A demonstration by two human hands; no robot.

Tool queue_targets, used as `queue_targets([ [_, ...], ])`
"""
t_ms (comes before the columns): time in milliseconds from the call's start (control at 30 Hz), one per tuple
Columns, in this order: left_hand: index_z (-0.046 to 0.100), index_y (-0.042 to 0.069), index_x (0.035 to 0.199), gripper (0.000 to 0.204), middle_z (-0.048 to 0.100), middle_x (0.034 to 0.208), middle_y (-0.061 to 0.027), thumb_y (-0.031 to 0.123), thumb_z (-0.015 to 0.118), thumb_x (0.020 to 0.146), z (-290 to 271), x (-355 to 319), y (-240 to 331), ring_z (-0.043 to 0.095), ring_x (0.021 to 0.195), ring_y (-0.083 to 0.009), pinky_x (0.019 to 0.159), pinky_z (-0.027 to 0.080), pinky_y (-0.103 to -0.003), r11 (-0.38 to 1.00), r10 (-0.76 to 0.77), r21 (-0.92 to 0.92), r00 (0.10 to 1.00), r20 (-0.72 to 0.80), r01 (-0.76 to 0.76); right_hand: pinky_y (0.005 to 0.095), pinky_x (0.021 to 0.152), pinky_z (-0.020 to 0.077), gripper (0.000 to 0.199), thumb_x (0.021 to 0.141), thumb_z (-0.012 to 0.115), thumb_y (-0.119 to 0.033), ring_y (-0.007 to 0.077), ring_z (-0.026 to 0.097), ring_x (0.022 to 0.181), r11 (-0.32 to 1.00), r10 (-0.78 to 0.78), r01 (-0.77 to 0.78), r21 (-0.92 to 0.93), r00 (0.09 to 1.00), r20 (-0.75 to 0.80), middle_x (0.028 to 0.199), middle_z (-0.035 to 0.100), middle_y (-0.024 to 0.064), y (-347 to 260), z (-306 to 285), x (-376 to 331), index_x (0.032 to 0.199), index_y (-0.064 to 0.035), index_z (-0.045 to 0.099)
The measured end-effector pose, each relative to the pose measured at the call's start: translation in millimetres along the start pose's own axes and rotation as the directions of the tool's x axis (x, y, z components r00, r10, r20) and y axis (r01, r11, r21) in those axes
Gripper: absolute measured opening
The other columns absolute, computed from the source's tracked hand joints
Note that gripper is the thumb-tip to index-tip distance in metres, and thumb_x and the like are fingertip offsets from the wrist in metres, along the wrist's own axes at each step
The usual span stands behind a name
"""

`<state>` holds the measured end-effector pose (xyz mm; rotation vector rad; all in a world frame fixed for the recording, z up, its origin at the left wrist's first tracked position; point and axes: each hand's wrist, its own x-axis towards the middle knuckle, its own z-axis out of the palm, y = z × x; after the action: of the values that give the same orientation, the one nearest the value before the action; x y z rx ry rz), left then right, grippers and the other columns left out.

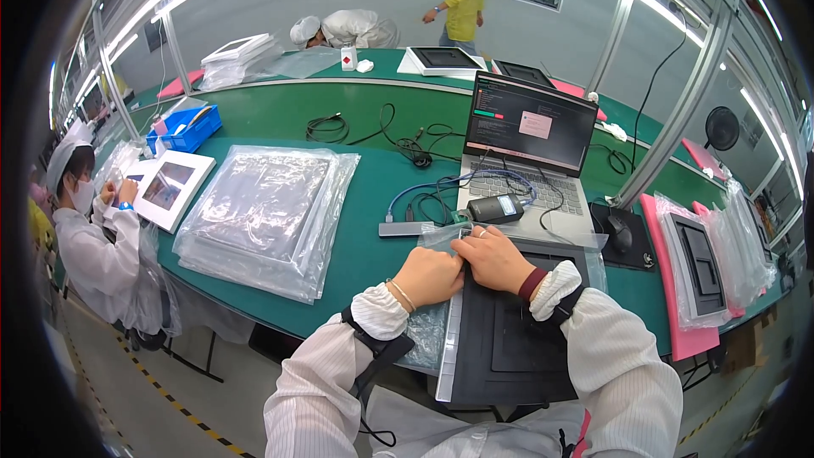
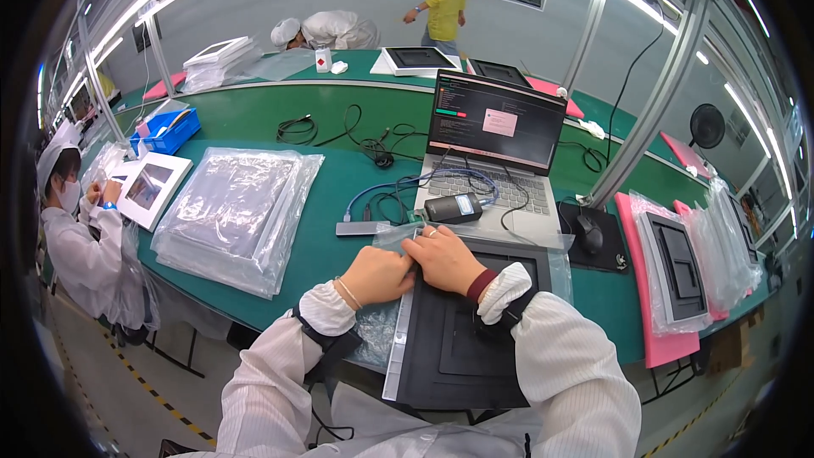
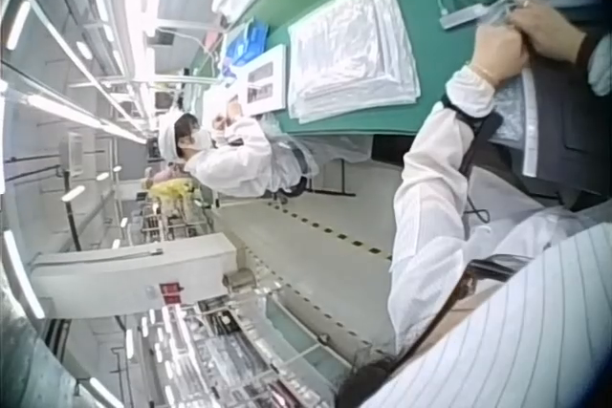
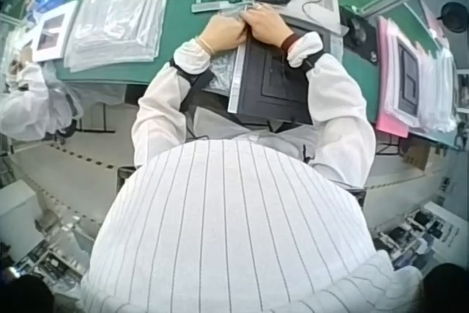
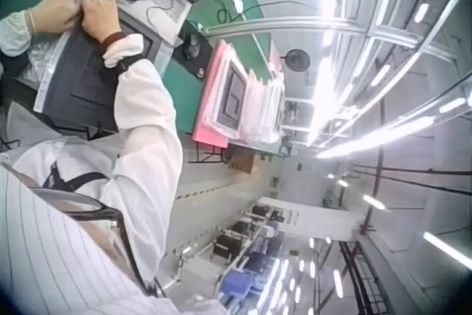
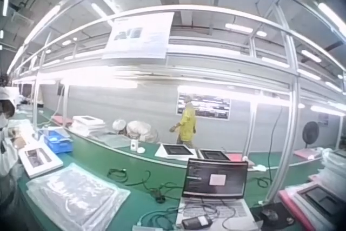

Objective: The recorder is placing plastic covers onto electronic components and then placing them into individual protective bags on an assembly line.

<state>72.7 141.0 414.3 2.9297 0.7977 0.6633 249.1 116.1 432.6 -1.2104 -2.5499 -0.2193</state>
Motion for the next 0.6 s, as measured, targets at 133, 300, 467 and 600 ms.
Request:
queue_targets([
  [133,0.057,0.004,0.075,0.021,0.059,0.055,-0.0107,0.025,0.059,0.076,4.1,-0.5,0.6,0.059,0.049,-0.0288,0.045,0.047,-0.038,1.000,-0.011,0.005,1.000,-0.001,0.011,0.0340,0.076,0.0408,0.028,0.069,0.056,-0.006,0.0242,0.055,0.084,1.000,0.005,-0.005,-0.007,1.000,0.001,0.078,0.058,0.0061,-0.6,1.6,0.7,0.097,-0.0075,0.056],
  [300,0.056,0.004,0.073,0.020,0.059,0.055,-0.0107,0.023,0.056,0.078,8.1,-0.4,2.1,0.059,0.048,-0.0290,0.044,0.046,-0.039,0.999,-0.037,0.022,0.999,0.008,0.037,0.0341,0.072,0.0409,0.024,0.068,0.058,-0.009,0.0244,0.056,0.083,1.000,-0.023,0.022,-0.010,0.999,-0.032,0.077,0.058,0.0070,0.6,4.2,1.1,0.091,-0.0082,0.054],
  [467,0.055,0.003,0.074,0.020,0.059,0.056,-0.0107,0.023,0.053,0.080,6.2,-0.4,3.3,0.059,0.049,-0.0291,0.044,0.046,-0.039,0.999,-0.030,0.015,0.999,0.028,0.029,0.0343,0.071,0.0407,0.023,0.068,0.057,-0.009,0.0246,0.056,0.083,1.000,-0.020,0.019,-0.021,0.999,-0.036,0.076,0.057,0.0071,-0.1,3.4,1.2,0.090,-0.0082,0.054],
  [600,0.055,0.003,0.074,0.020,0.060,0.058,-0.0111,0.022,0.053,0.080,5.8,-0.6,3.3,0.060,0.050,-0.0295,0.045,0.046,-0.040,0.999,-0.040,0.015,0.997,0.063,0.039,0.0344,0.071,0.0407,0.022,0.068,0.057,-0.008,0.0246,0.055,0.083,1.000,-0.023,0.022,-0.013,0.999,-0.036,0.076,0.057,0.0071,0.4,5.2,1.2,0.090,-0.0081,0.054],
])
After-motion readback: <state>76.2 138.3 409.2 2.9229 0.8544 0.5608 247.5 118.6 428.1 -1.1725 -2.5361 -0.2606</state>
